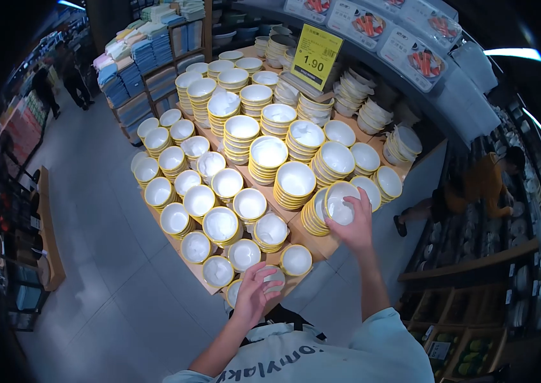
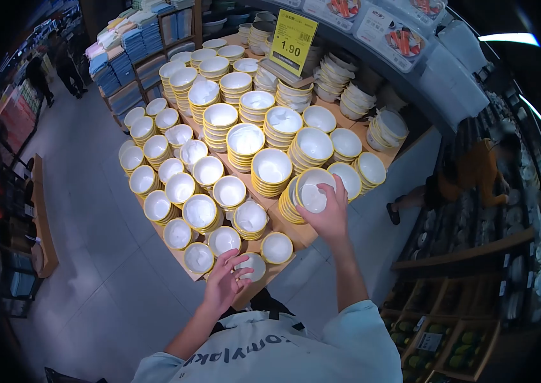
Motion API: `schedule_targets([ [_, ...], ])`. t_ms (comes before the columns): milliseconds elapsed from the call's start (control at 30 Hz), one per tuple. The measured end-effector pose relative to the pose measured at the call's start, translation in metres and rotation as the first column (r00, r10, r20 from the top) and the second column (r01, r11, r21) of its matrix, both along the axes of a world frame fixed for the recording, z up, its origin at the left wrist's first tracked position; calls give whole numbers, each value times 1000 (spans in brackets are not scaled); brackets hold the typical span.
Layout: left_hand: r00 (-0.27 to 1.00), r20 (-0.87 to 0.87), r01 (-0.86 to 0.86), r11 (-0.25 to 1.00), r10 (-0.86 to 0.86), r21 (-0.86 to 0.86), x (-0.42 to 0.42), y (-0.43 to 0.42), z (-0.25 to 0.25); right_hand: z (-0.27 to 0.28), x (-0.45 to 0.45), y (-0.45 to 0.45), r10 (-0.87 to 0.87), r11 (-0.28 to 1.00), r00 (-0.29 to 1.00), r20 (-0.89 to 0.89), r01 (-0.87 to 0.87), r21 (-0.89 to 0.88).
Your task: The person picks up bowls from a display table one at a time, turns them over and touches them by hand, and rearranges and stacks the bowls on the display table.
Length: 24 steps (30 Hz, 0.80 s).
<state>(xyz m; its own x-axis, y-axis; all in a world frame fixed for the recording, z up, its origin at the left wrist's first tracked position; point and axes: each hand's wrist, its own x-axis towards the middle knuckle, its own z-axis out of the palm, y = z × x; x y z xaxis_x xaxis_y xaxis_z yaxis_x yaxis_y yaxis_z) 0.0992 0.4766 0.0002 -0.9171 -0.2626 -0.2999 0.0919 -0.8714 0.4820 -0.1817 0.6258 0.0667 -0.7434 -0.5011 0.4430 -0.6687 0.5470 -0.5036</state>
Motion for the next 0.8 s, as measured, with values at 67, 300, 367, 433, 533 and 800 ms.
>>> schedule_targets([
  [67, 997, 25, -67, 998, 67, 1, -6, 4, -2, -11, -8, 2, 9, 999, 1000, -7, -9, 46],
  [300, 974, 99, -200, 979, 204, -41, -30, 34, -12, -24, -24, 2, 61, 992, 995, -79, -51, 116],
  [367, 972, 116, -201, 978, 206, -55, -34, 41, -10, -22, -22, 2, 81, 991, 994, -72, -73, 111],
  [433, 970, 124, -203, 976, 211, -74, -37, 46, -9, -19, -19, 0, 105, 988, 988, -109, -91, 127],
  [533, 965, 135, -218, 973, 226, -69, -40, 50, -12, -20, -18, 0, 106, 984, 991, -87, -92, 151],
  [800, 952, 121, -273, 959, 281, -78, -44, 53, -14, -28, -27, -1, 85, 963, 994, -70, -64, 261],
])
